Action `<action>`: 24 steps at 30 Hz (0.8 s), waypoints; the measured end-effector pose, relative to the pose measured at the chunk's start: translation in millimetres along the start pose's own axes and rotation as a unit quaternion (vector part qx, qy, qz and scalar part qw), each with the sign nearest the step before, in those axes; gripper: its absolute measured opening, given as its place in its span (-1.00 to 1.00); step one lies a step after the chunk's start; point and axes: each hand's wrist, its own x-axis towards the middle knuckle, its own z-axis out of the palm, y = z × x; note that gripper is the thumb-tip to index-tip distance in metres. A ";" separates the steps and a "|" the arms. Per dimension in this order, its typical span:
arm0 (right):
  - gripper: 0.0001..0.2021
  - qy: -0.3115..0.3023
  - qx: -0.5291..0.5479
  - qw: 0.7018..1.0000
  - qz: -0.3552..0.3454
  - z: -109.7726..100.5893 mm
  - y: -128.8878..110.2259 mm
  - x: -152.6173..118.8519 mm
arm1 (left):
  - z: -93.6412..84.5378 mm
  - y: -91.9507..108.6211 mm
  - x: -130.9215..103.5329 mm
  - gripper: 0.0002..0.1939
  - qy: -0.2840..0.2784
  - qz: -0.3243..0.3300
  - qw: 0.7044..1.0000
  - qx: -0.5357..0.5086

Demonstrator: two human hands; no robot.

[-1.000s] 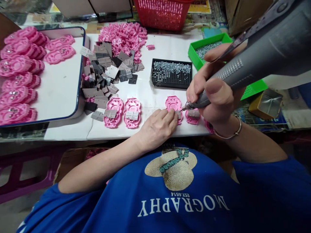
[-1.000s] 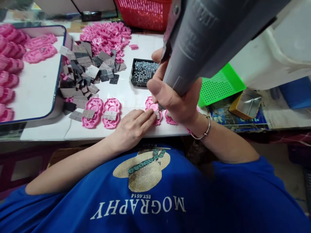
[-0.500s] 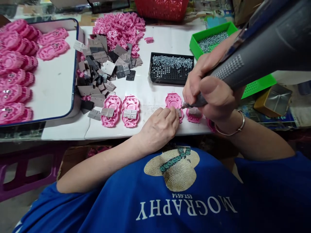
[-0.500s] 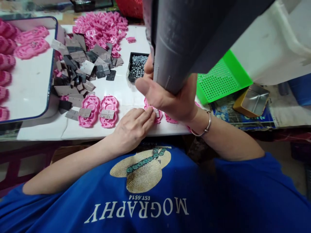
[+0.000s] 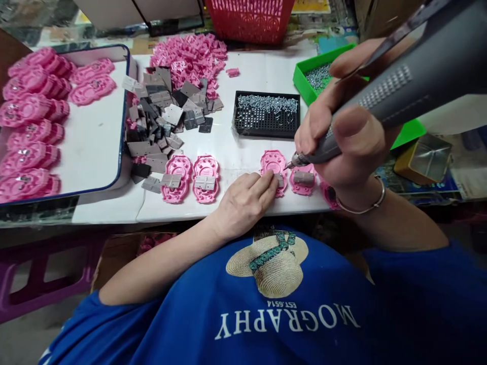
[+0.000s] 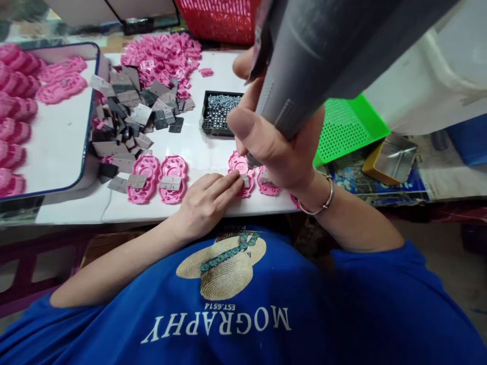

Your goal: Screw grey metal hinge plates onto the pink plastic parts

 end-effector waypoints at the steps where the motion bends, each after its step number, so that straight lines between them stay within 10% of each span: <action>1: -0.72 0.002 -0.007 1.000 -0.007 -0.6 -0.6 0.7 | -0.2 -0.2 0.1 -0.73 0.004 0.001 1.000 -0.004; 24: -0.73 -0.006 -0.083 0.995 0.049 -8.4 -8.5 -2.7 | -7.3 3.0 14.6 -0.70 -0.073 0.001 0.997 0.020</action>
